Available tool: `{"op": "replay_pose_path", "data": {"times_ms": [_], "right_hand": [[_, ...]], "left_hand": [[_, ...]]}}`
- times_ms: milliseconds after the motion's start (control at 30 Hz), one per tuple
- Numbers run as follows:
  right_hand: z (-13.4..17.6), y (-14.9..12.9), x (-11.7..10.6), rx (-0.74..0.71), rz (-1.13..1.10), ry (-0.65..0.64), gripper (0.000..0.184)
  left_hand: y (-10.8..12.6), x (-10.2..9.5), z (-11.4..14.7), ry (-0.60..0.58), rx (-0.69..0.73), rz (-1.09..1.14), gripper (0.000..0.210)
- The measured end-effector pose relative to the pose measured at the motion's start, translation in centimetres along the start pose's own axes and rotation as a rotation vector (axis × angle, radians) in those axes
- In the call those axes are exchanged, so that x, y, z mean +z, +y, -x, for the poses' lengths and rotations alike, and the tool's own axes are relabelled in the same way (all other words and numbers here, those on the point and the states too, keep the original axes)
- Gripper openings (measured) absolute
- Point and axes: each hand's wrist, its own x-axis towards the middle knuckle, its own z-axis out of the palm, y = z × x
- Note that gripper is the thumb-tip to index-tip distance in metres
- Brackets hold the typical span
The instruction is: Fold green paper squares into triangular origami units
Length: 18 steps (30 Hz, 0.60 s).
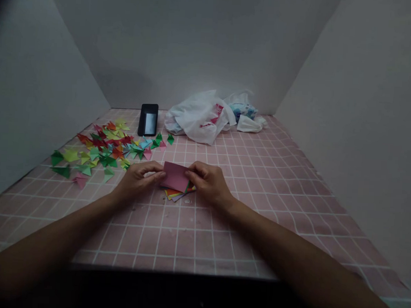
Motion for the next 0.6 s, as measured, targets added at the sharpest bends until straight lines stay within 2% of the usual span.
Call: {"op": "replay_pose_path", "data": {"times_ms": [100, 167, 300, 433, 600], "right_hand": [[0.1, -0.4, 0.5, 0.253, -0.363, -0.074, 0.028], [0.0, -0.2, 0.7, 0.341, -0.524, -0.092, 0.034], [-0.2, 0.5, 0.6, 0.382, -0.600, -0.090, 0.040], [-0.4, 0.8, 0.6, 0.421, -0.650, -0.060, 0.037], [-0.4, 0.5, 0.8, 0.438, -0.745, -0.138, 0.034]], "left_hand": [[0.6, 0.4, 0.3, 0.004, -0.179, 0.163, 0.025], [0.7, 0.6, 0.4, 0.018, -0.254, 0.244, 0.028], [0.5, 0.6, 0.3, 0.075, -0.326, 0.256, 0.030], [0.3, 0.5, 0.2, 0.122, -0.351, 0.304, 0.030], [0.7, 0.6, 0.2, 0.145, -0.394, 0.400, 0.036]]}}
